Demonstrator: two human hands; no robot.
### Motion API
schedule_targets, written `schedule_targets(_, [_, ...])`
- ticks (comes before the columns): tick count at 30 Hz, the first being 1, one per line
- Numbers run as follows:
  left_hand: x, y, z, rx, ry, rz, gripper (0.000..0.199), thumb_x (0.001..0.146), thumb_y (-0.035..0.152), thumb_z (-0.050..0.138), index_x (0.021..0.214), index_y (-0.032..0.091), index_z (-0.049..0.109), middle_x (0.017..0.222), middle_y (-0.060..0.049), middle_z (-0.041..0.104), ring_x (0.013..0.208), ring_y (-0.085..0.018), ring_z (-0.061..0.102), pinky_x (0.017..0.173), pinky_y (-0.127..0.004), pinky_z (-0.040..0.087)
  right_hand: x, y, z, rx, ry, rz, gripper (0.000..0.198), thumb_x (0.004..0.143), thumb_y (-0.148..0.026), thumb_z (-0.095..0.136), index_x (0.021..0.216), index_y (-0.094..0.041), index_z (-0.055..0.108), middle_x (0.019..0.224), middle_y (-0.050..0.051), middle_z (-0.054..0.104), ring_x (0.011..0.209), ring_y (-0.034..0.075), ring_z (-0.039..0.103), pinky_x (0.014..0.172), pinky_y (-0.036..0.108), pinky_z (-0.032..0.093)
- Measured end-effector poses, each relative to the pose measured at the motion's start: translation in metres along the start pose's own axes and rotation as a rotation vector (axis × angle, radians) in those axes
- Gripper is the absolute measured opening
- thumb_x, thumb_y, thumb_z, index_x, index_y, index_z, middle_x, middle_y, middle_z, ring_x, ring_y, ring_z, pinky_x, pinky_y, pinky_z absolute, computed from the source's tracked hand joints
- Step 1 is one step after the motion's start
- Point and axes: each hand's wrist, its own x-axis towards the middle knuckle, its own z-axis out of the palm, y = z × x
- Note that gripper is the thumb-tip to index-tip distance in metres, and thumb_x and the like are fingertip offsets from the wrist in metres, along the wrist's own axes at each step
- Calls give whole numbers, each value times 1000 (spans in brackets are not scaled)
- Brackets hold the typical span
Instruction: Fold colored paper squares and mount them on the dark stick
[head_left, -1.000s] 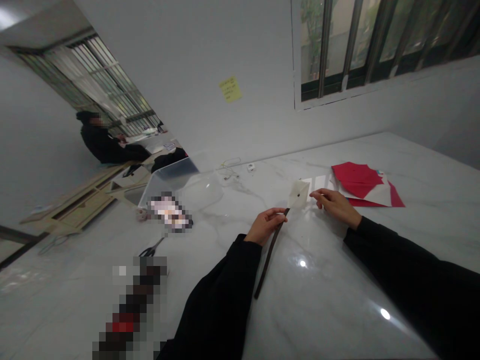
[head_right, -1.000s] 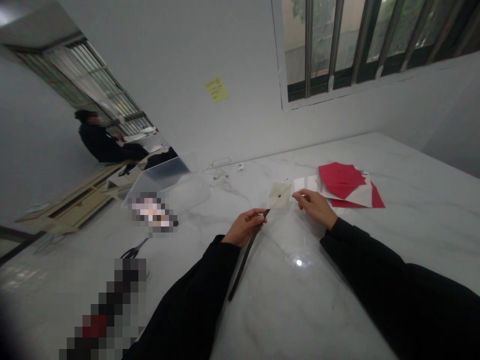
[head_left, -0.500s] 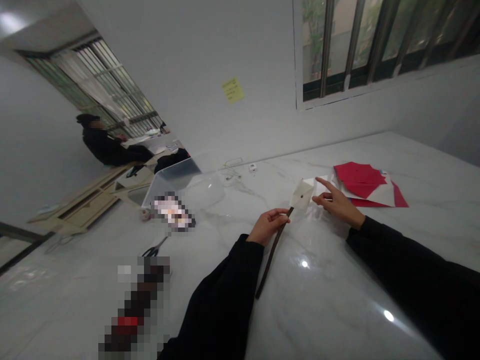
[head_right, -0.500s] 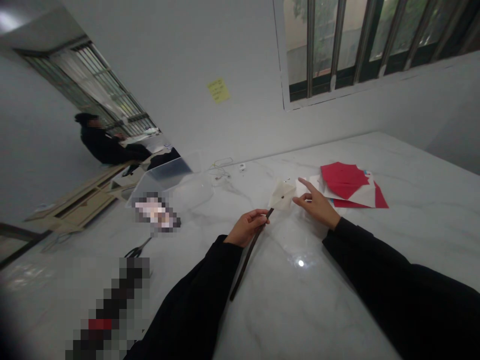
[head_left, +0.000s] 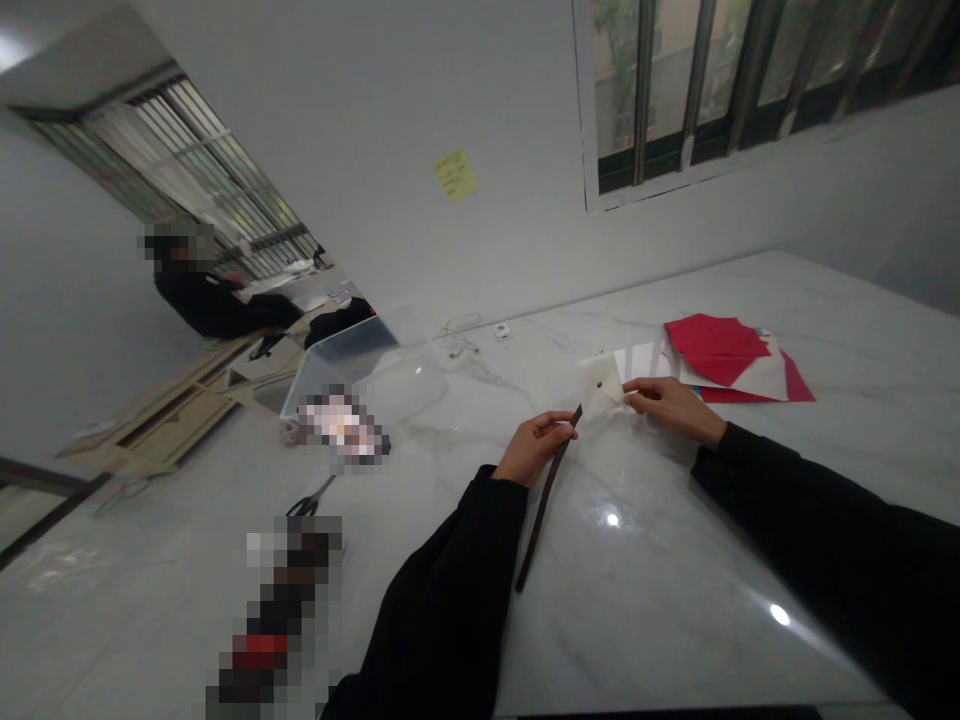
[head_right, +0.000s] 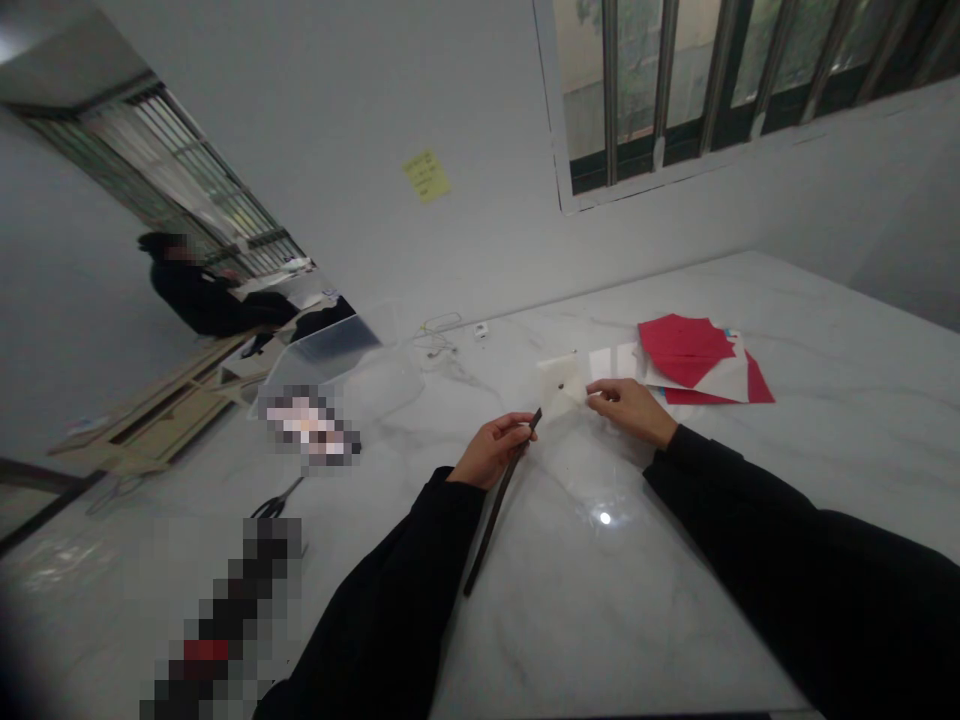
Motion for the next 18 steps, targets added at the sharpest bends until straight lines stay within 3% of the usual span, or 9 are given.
schedule_targets(2, [0, 0, 1, -11, 7, 2, 47, 64, 35, 84, 103, 13, 70, 79, -4, 69, 67, -9, 58, 68, -23, 39, 1, 3, 0, 13, 10, 18, 42, 82, -37, 58, 117, -16, 67, 68, 1, 64, 56, 13, 54, 55, 25, 40])
schedule_targets(6, [-1, 2, 2, -21, 13, -6, 46, 64, 34, 84, 101, 13, 69, 78, -3, 69, 67, -9, 58, 67, -23, 39, 1, 5, 1, 110, 45, 2, 62, 81, -37, 61, 140, -21, 50, 71, -2, 64, 54, 12, 52, 52, 24, 40])
schedule_targets(11, [-2, 4, 4, -28, 22, 3, 45, 64, 34, 84, 100, 13, 69, 77, -3, 68, 66, -9, 57, 66, -23, 39, 1, 3, 1, 3, 55, -5, 38, 83, -36, 59, 113, -17, 70, 73, 3, 68, 62, 15, 59, 57, 25, 43])
schedule_targets(15, [-2, 4, 4, -16, 17, 10, 44, 64, 35, 84, 99, 13, 69, 77, -3, 68, 65, -9, 56, 65, -23, 39, 1, 3, 2, 56, 34, -26, 50, 83, -37, 59, 129, -19, 61, 75, 1, 68, 58, 14, 57, 57, 25, 44])
schedule_targets(18, [-2, 4, 4, -12, 19, 12, 46, 64, 36, 84, 100, 13, 69, 77, -3, 68, 65, -9, 57, 65, -22, 39, 1, 4, 2, 29, 31, -40, 40, 84, -38, 57, 116, -18, 69, 76, 3, 69, 62, 15, 59, 60, 26, 45])
